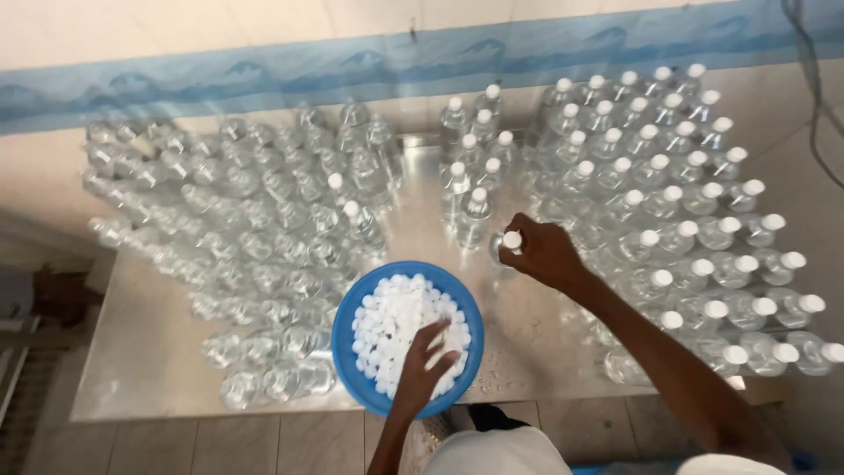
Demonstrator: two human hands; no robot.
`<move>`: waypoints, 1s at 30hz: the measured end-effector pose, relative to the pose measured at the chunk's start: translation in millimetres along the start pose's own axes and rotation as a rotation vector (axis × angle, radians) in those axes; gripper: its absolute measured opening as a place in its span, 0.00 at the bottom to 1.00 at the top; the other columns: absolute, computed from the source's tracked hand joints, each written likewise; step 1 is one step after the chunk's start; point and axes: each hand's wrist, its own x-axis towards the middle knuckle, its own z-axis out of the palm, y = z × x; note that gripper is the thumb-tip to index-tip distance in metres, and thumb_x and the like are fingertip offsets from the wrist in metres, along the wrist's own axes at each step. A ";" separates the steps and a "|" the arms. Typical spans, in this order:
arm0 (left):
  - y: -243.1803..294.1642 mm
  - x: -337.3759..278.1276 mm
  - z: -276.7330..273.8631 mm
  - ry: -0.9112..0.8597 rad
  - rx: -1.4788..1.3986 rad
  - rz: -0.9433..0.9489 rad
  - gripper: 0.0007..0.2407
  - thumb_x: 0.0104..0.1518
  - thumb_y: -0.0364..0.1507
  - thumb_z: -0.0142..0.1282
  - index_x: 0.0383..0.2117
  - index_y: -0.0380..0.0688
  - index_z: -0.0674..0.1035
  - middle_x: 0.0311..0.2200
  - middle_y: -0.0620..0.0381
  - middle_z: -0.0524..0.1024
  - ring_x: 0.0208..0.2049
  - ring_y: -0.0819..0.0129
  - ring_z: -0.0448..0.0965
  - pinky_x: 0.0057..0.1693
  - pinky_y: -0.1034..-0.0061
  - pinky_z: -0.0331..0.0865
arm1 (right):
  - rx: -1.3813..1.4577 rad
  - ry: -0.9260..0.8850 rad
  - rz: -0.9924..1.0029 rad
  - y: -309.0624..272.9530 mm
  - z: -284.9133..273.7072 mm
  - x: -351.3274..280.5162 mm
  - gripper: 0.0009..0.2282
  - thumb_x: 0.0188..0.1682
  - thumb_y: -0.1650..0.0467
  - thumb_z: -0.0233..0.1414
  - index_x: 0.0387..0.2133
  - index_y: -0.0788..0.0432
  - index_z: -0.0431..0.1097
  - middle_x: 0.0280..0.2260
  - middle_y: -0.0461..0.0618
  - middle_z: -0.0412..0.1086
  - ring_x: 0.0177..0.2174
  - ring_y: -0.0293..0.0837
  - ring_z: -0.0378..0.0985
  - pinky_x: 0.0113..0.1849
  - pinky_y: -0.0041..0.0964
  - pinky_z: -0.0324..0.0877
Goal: Manually screwing plastic caps onto filled water bottles at a production table.
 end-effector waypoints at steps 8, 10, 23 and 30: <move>69.1 35.8 -5.1 -0.448 0.298 0.262 0.57 0.41 0.55 0.74 0.81 0.54 0.51 0.81 0.54 0.41 0.81 0.52 0.34 0.80 0.51 0.35 | 0.397 -0.026 -0.169 -172.4 -138.3 -75.6 0.11 0.42 0.72 0.69 0.37 0.58 0.78 0.11 0.50 0.68 0.13 0.45 0.71 0.26 0.41 0.73; 101.7 34.2 -19.3 -0.572 0.312 0.169 0.69 0.28 0.61 0.72 0.79 0.37 0.45 0.79 0.28 0.36 0.78 0.32 0.33 0.78 0.41 0.37 | 0.702 -0.130 -0.128 -185.4 -135.1 -76.0 0.12 0.42 0.70 0.69 0.38 0.59 0.79 0.16 0.50 0.74 0.19 0.37 0.71 0.27 0.35 0.75; -35.8 -76.2 -100.2 -0.109 -0.657 -0.351 0.38 0.52 0.45 0.67 0.69 0.38 0.68 0.62 0.34 0.77 0.51 0.46 0.84 0.53 0.53 0.81 | 0.668 -0.799 0.234 -130.2 29.2 -33.5 0.44 0.48 0.45 0.48 0.76 0.54 0.52 0.17 0.44 0.60 0.18 0.35 0.57 0.29 0.36 0.60; -33.0 -106.4 -103.5 -0.050 -0.551 -0.340 0.32 0.58 0.44 0.62 0.67 0.40 0.71 0.64 0.35 0.76 0.54 0.47 0.84 0.55 0.51 0.82 | 0.527 -0.763 0.259 -103.8 47.6 -36.6 0.23 0.57 0.58 0.51 0.60 0.56 0.74 0.24 0.48 0.68 0.24 0.40 0.68 0.29 0.37 0.65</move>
